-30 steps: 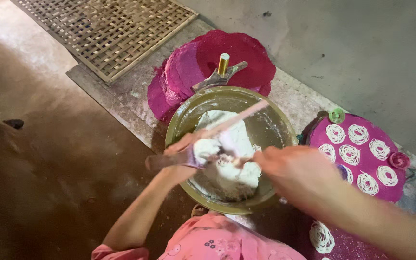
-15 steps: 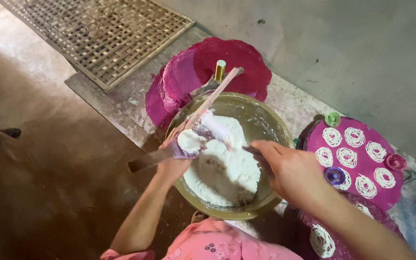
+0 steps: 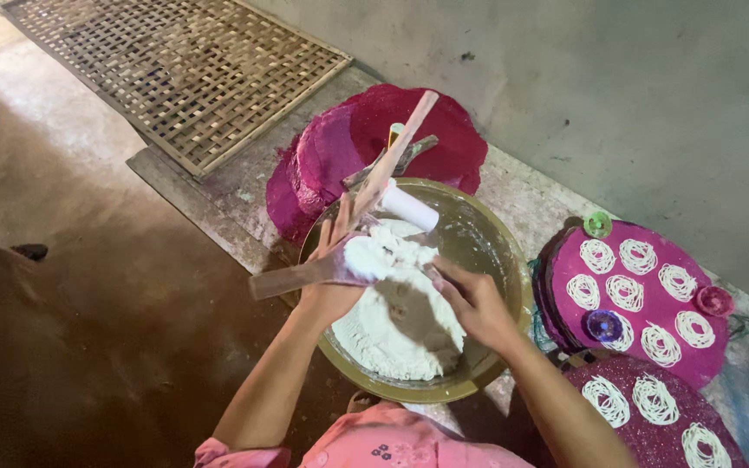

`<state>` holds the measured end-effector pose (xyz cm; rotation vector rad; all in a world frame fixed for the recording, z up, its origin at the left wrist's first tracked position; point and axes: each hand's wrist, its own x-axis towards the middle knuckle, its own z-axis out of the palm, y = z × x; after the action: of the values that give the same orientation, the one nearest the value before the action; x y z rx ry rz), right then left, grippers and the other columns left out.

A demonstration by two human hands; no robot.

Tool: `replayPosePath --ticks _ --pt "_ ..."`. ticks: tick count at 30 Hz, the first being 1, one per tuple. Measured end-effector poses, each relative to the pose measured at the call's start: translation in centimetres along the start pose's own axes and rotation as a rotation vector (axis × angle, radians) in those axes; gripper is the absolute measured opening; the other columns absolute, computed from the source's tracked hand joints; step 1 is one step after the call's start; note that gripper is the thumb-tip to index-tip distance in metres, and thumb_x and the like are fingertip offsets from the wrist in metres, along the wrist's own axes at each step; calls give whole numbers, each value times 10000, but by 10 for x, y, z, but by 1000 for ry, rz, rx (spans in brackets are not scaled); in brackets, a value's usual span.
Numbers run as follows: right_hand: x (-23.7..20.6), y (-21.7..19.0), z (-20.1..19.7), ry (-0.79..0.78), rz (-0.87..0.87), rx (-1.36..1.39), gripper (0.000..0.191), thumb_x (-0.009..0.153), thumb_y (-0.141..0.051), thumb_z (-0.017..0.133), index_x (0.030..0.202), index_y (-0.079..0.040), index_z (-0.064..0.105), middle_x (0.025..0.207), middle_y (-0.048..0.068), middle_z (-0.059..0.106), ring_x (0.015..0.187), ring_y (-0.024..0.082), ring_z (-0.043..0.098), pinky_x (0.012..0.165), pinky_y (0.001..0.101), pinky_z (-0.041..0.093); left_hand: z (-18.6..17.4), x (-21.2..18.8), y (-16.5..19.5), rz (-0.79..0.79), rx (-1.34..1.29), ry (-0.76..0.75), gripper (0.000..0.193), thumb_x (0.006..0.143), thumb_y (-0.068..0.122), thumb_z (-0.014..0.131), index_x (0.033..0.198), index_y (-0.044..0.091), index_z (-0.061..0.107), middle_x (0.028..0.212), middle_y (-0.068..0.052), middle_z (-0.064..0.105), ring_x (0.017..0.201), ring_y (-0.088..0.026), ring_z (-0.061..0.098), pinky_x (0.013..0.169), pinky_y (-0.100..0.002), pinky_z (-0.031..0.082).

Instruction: The person repeatedly scoops white dough into a handheld extruder and squeezes thin strands onto a pink tray, forming small circular piles. They refill the extruder several times and arrange the finished noodle nests on the tray.

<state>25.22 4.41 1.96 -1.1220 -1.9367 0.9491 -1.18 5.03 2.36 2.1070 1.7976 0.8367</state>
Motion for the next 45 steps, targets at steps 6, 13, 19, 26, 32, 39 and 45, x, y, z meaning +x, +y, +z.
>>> replayPosePath --ticks 6,13,19,26,32,39,45 --pt "-9 14 33 -152 147 -89 428 993 -111 600 1414 -36 606 988 242 732 823 241 674 807 358 540 13 26 -18 -44 94 139 687 887 262 730 1533 210 502 1678 -177 244 1415 -427 350 999 -476 482" --pt "-4 -11 30 -316 -55 -84 516 1038 -192 530 1531 -42 503 1333 205 638 1216 266 609 1029 401 475 -4 26 -43 -311 -1074 126 270 892 32 627 1158 79 640 976 -118 583 742 -149 529 528 -259 452" --pt "-6 -48 -12 54 -443 914 821 1026 -536 607 1589 -299 58 1614 124 257 1399 315 460 950 488 593 50 -54 44 -88 -1863 -666 349 792 -82 604 1141 -88 601 998 -137 646 908 -212 621 730 -309 538" --pt "-85 -90 -100 229 -292 625 521 980 -365 636 1325 -12 470 1494 319 525 1071 398 690 798 480 622 27 -63 120 -194 -1359 -744 659 696 13 778 1287 253 608 1139 71 715 1051 -42 672 917 -249 565" --pt "-176 -93 -137 193 -694 -483 265 890 -269 659 1102 -111 675 1359 283 613 1096 402 730 866 439 637 15 -62 173 148 -1118 -942 315 777 134 858 1023 81 668 962 -9 731 905 -104 655 770 -293 535" --pt "-251 -82 -146 260 -393 -401 489 1047 -336 619 1459 -135 449 1553 262 512 1440 444 569 1172 470 512 100 -89 249 214 -1157 -1229 394 841 229 832 1170 121 643 1104 -10 666 1012 -122 647 845 -326 525" --pt "-362 -29 -256 -128 278 464 898 1008 -654 537 1558 43 399 1513 211 503 1368 304 503 1161 448 395 151 -58 337 518 -1034 -1304 664 813 336 882 1357 135 559 1341 -39 581 1232 -176 576 1041 -405 477"
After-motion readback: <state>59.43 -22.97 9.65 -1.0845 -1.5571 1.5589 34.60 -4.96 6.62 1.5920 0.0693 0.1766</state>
